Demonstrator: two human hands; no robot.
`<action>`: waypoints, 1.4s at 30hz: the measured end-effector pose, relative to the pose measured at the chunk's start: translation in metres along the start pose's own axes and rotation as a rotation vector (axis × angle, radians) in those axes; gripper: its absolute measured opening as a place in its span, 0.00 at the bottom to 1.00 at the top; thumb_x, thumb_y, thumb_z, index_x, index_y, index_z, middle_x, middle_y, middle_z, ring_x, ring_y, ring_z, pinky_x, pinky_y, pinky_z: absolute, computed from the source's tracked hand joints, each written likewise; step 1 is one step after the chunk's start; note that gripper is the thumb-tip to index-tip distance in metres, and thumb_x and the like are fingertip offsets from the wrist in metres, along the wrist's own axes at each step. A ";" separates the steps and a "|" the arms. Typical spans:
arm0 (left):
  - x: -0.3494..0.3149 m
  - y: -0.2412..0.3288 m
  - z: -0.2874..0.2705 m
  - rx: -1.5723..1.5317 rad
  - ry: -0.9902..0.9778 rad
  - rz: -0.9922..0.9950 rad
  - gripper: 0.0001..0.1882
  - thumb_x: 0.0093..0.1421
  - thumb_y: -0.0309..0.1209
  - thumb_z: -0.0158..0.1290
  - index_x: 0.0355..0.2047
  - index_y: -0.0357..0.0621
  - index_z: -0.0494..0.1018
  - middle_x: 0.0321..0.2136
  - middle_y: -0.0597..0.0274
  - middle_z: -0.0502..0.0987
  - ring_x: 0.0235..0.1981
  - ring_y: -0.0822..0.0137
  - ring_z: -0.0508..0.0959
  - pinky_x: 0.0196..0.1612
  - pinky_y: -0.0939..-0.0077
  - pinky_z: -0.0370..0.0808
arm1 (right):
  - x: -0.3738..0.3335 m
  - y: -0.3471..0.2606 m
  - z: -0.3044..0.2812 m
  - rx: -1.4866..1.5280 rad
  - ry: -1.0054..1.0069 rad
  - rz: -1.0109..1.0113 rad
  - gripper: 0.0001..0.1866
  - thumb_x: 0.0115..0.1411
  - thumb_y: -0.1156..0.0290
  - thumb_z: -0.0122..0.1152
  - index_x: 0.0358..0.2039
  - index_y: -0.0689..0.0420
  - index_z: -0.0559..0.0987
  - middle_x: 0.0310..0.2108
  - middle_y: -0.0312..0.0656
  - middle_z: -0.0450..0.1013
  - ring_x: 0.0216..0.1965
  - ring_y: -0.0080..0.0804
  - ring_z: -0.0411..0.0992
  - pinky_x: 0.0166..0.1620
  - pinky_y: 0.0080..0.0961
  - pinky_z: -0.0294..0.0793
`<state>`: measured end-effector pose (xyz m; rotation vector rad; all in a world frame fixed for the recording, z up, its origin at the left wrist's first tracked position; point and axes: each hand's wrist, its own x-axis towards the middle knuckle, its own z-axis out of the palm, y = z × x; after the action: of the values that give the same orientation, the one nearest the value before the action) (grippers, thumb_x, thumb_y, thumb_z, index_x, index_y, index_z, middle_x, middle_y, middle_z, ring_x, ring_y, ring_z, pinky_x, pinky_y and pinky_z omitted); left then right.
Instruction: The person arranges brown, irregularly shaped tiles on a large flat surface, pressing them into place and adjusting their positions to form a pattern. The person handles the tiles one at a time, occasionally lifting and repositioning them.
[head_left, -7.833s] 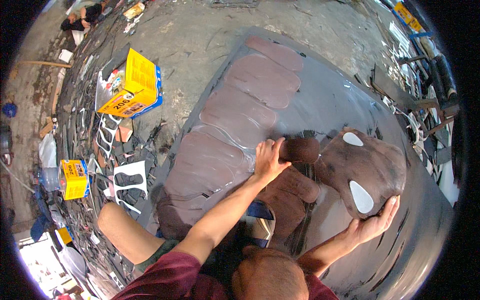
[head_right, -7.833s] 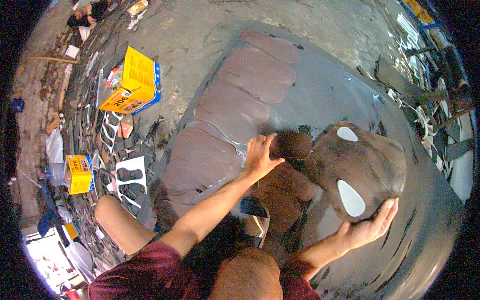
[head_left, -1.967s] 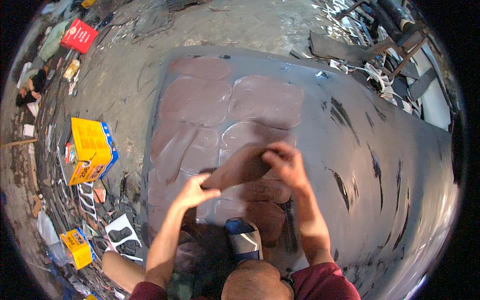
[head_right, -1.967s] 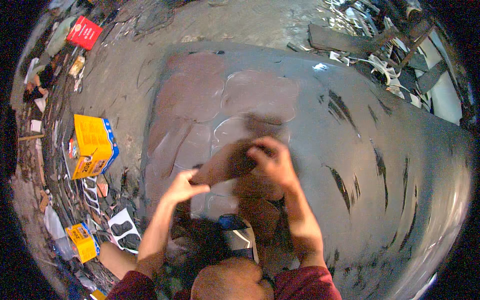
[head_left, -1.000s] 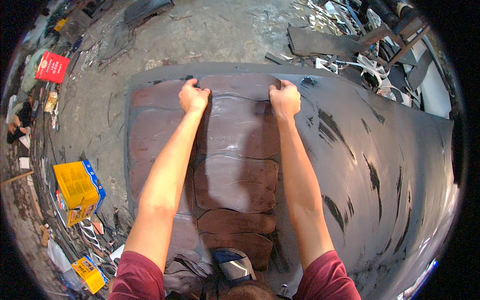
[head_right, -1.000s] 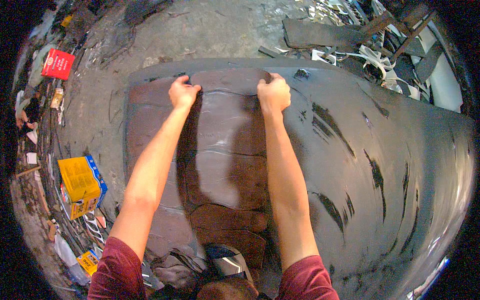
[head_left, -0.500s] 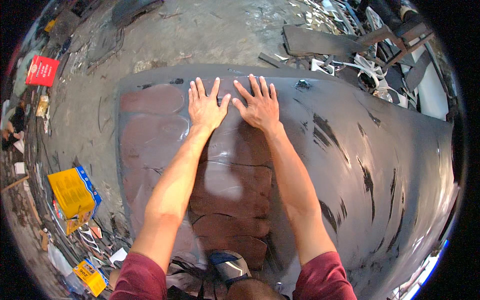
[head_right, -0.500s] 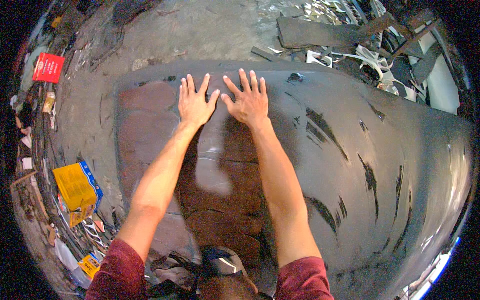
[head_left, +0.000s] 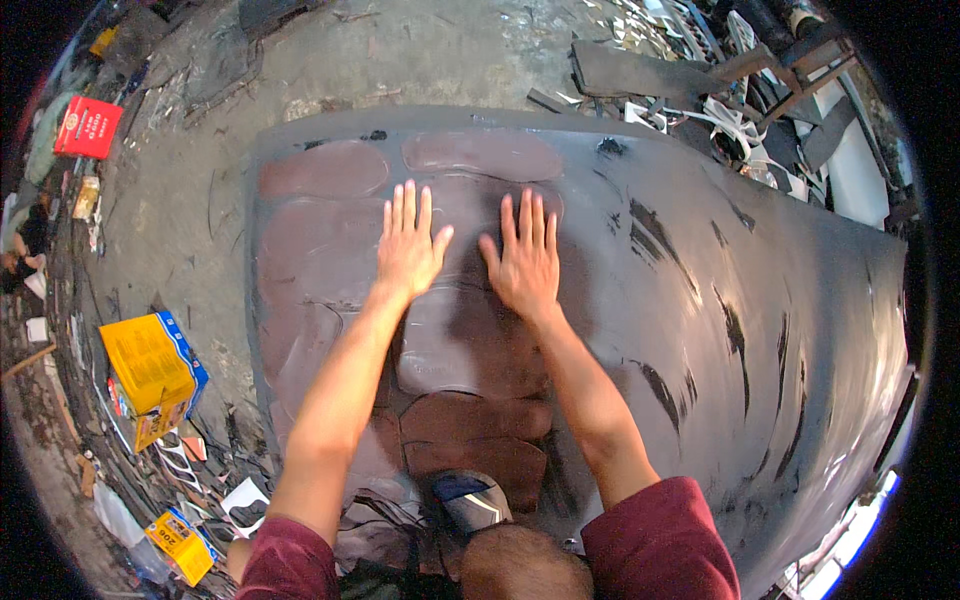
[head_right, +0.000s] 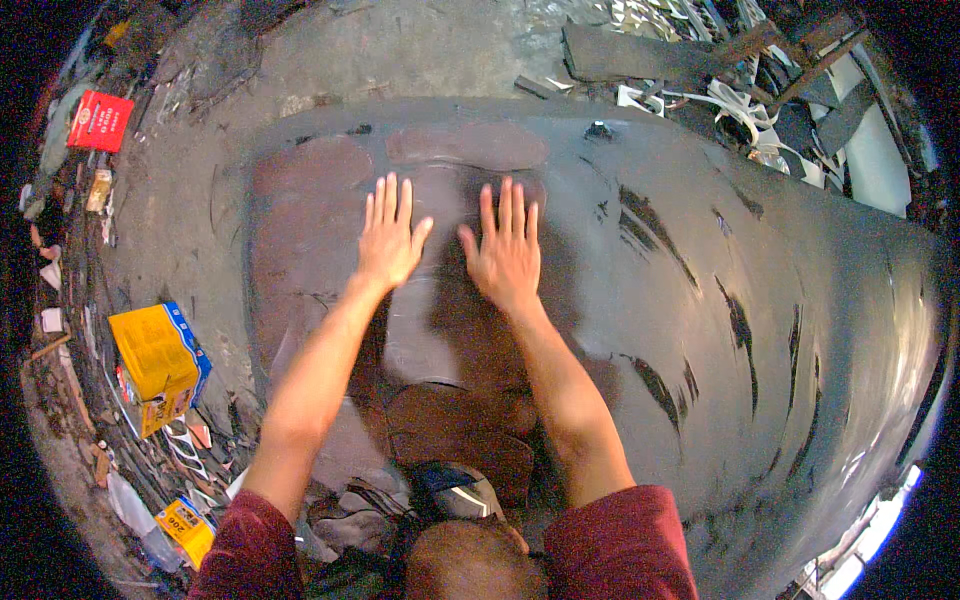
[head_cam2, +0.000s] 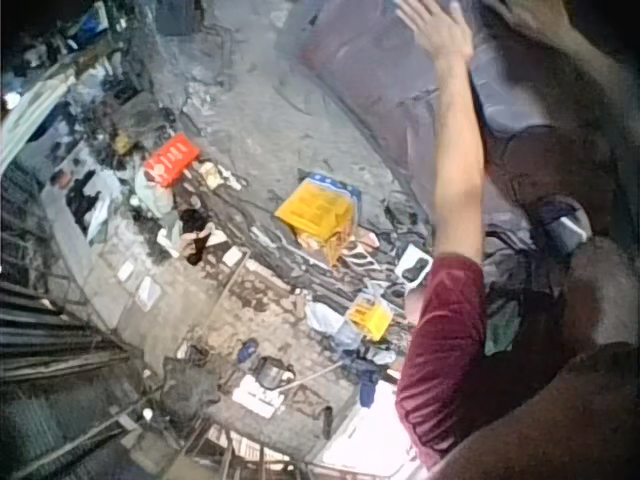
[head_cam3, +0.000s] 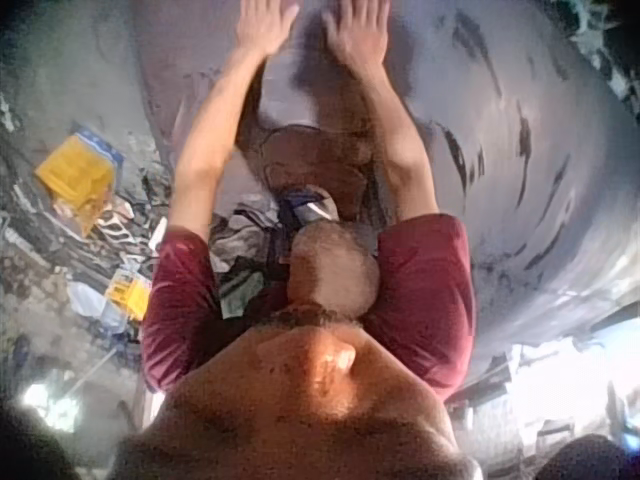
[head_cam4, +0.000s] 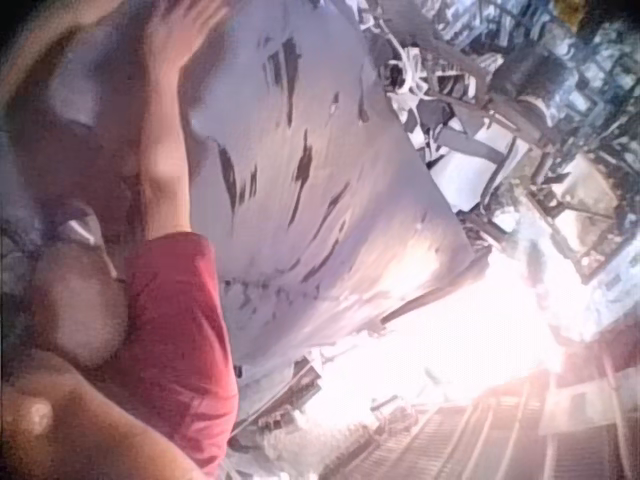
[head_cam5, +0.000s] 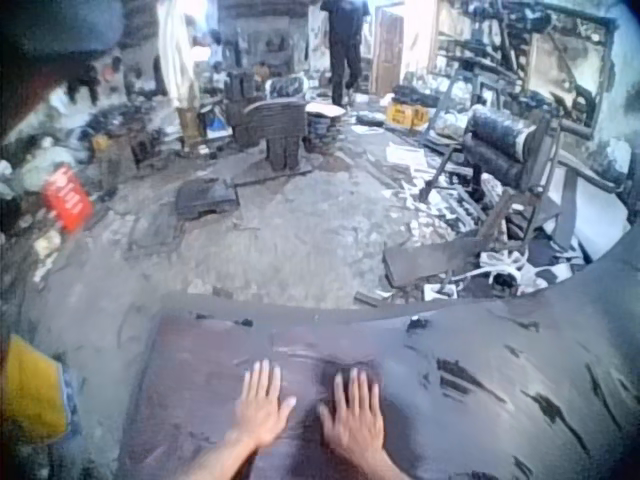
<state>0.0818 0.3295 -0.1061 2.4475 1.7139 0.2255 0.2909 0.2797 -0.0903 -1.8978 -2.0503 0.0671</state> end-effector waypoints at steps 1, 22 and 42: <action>-0.029 0.014 0.000 -0.059 0.022 -0.026 0.42 0.73 0.53 0.45 0.75 0.35 0.48 0.75 0.37 0.46 0.77 0.40 0.46 0.77 0.47 0.45 | -0.024 -0.005 -0.011 0.002 -0.076 0.008 0.39 0.70 0.50 0.55 0.73 0.59 0.60 0.76 0.57 0.48 0.77 0.54 0.47 0.75 0.54 0.45; -0.225 0.042 -0.009 -0.726 0.279 -0.268 0.23 0.71 0.37 0.52 0.64 0.44 0.72 0.68 0.44 0.67 0.71 0.44 0.64 0.73 0.42 0.55 | -0.214 -0.067 -0.064 0.101 -0.663 -0.439 0.37 0.69 0.38 0.49 0.74 0.39 0.62 0.78 0.34 0.49 0.78 0.41 0.45 0.77 0.55 0.39; -0.364 -0.153 -0.174 -1.184 -0.079 -0.605 0.26 0.53 0.19 0.58 0.54 0.39 0.79 0.45 0.63 0.83 0.45 0.68 0.80 0.53 0.72 0.76 | -0.294 -0.052 -0.127 -0.662 -0.556 -0.173 0.31 0.76 0.53 0.38 0.76 0.45 0.56 0.77 0.38 0.51 0.79 0.37 0.41 0.75 0.65 0.26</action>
<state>-0.2171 0.0441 0.0185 1.0508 1.5011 0.7632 0.2905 -0.0368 -0.0216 -2.2368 -2.8770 -0.1688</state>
